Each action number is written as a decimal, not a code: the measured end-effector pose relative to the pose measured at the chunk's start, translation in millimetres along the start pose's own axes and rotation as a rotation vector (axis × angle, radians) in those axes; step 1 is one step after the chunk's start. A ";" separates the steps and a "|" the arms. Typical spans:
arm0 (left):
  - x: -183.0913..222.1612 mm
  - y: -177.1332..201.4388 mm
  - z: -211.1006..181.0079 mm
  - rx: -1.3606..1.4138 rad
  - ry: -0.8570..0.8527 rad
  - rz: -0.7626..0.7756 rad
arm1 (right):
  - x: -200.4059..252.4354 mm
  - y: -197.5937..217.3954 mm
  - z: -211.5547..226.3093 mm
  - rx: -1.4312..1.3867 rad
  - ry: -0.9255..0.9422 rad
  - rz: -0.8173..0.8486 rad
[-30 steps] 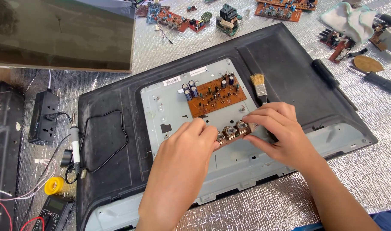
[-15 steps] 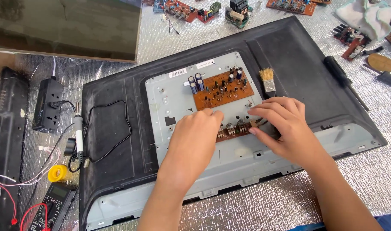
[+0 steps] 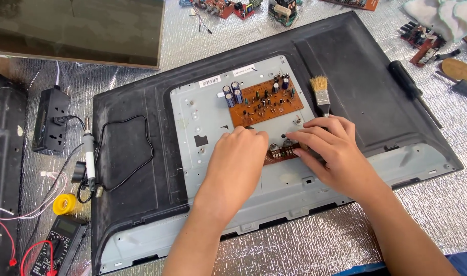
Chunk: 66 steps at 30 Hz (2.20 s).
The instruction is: Cleaning dust off a television's internal circuit boards using a brush and inspecting components.
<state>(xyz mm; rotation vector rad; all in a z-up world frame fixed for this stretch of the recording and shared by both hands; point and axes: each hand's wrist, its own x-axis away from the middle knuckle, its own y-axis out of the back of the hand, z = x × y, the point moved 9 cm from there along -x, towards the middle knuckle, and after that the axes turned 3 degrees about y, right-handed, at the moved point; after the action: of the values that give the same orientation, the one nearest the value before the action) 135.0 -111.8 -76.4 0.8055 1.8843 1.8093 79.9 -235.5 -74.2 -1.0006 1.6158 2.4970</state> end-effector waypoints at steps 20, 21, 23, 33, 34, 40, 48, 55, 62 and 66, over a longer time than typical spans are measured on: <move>7.4 4.8 4.3 -0.030 0.004 -0.023 | -1.5 5.3 3.2 -0.004 0.010 -0.009; 7.2 4.0 4.2 -0.030 0.004 -0.023 | -1.3 5.6 2.9 -0.004 0.010 -0.009; 6.7 3.7 3.6 -0.033 -0.001 -0.034 | -1.1 4.3 1.9 0.007 0.003 0.014; -11.7 -24.8 2.4 -0.096 0.058 -0.032 | -0.2 1.1 -0.3 0.006 -0.003 0.023; -12.3 -24.7 2.5 -0.104 0.059 -0.049 | -0.3 1.1 -0.6 0.004 -0.006 0.023; -12.0 -23.6 -0.3 -0.127 0.062 -0.052 | 0.4 1.1 -0.1 0.004 0.002 0.025; -13.3 -26.0 -3.0 -0.241 0.037 -0.062 | 0.0 0.4 0.0 -0.008 -0.005 0.030; -11.8 -19.5 -5.4 -0.265 0.031 -0.094 | -0.5 -0.3 0.9 -0.034 -0.018 0.043; 2.8 1.5 2.8 0.017 0.063 0.045 | 1.1 -1.9 -1.7 -0.041 -0.037 0.050; -4.7 -7.3 5.5 -0.001 0.067 0.020 | 2.4 -2.4 -2.6 -0.037 -0.022 0.031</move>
<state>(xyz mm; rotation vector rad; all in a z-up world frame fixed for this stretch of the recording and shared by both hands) 141.2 -110.6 -84.6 0.7752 1.9240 1.8711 80.1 -237.3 -78.1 -0.9557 1.5970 2.5578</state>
